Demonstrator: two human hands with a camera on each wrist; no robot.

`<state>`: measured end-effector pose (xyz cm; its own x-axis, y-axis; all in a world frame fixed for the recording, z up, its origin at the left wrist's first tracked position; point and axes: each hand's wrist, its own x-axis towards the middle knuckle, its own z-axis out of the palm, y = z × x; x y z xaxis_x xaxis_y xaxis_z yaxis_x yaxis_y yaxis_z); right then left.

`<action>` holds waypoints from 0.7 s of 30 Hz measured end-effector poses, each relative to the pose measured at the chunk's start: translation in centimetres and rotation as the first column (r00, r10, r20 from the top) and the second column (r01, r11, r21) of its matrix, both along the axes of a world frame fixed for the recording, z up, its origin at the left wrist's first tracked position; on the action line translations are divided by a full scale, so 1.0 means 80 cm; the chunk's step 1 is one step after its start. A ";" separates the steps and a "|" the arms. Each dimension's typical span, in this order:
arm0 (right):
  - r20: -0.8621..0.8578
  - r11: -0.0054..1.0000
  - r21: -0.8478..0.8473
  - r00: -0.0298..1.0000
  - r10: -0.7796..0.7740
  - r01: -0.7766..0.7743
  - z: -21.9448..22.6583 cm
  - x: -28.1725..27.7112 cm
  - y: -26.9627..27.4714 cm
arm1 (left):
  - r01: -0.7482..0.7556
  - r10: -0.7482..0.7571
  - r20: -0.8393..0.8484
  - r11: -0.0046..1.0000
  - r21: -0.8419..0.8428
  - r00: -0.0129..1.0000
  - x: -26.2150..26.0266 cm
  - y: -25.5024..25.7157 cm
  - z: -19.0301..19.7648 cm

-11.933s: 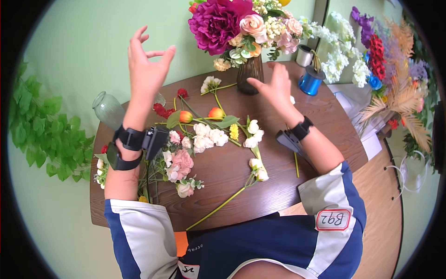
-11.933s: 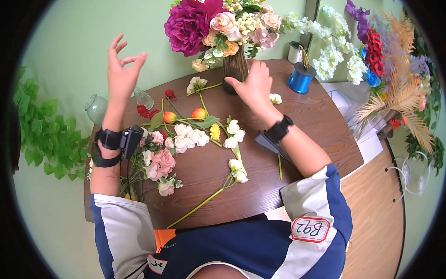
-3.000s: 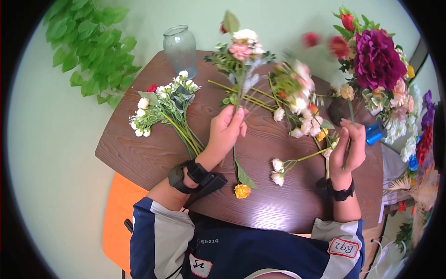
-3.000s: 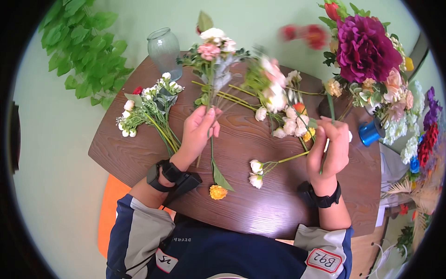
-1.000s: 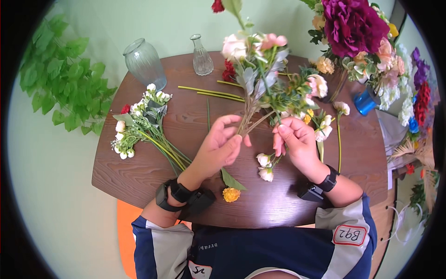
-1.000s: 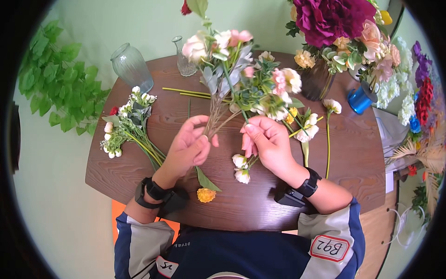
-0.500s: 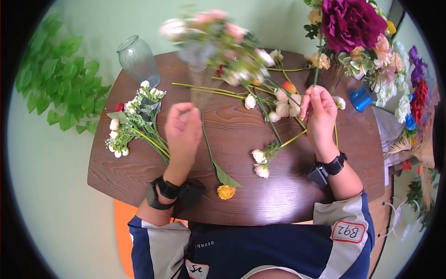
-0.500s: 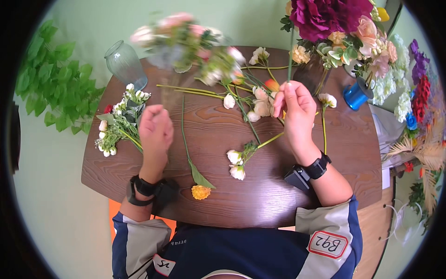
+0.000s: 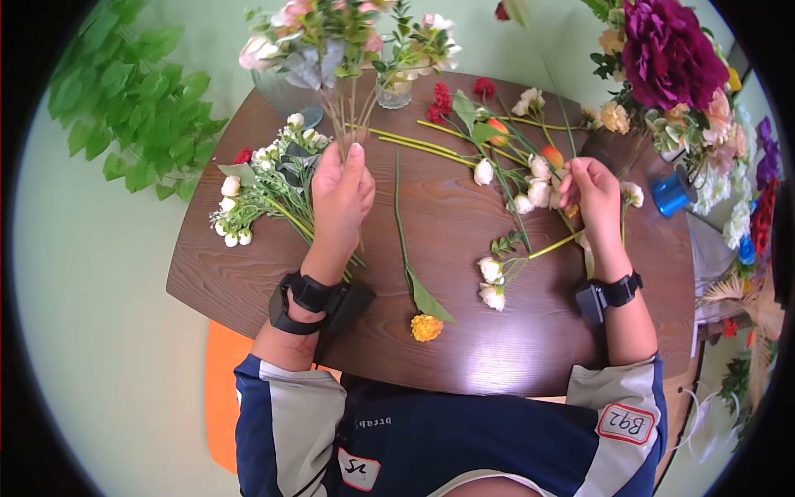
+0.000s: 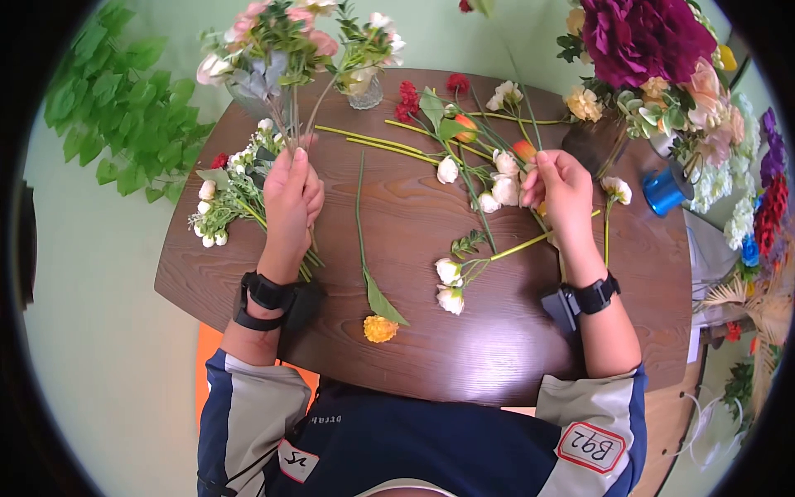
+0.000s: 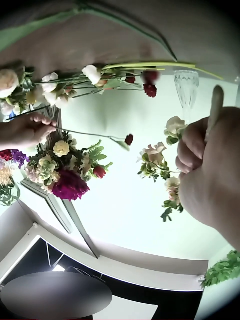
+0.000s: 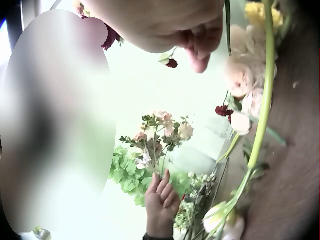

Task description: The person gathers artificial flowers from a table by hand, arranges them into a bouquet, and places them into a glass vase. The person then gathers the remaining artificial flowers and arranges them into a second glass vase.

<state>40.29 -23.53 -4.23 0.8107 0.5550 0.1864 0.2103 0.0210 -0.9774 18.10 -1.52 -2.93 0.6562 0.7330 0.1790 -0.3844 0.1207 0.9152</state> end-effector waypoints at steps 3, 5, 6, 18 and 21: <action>0.001 0.993 -0.118 1.000 -0.003 0.003 0.000 0.020 -0.007 | 0.103 -0.102 -0.016 0.993 0.050 0.995 -0.003 0.006 -0.010; -0.028 0.983 -0.182 1.000 0.005 -0.010 0.006 0.026 -0.013 | 0.147 -0.153 0.040 0.982 0.115 0.987 0.000 0.009 -0.018; -0.027 0.983 -0.183 1.000 -0.011 0.006 0.011 0.025 -0.014 | 0.162 -0.168 0.042 0.980 0.113 0.985 0.002 0.009 -0.020; 0.649 0.481 -0.730 0.713 0.267 0.485 0.065 -0.042 -0.039 | 0.065 -0.074 0.184 0.997 0.052 0.980 0.003 0.009 -0.019; 0.567 0.457 -0.800 0.739 0.364 0.388 0.038 -0.011 -0.034 | 0.081 -0.089 0.199 0.996 0.048 0.976 0.003 0.009 -0.019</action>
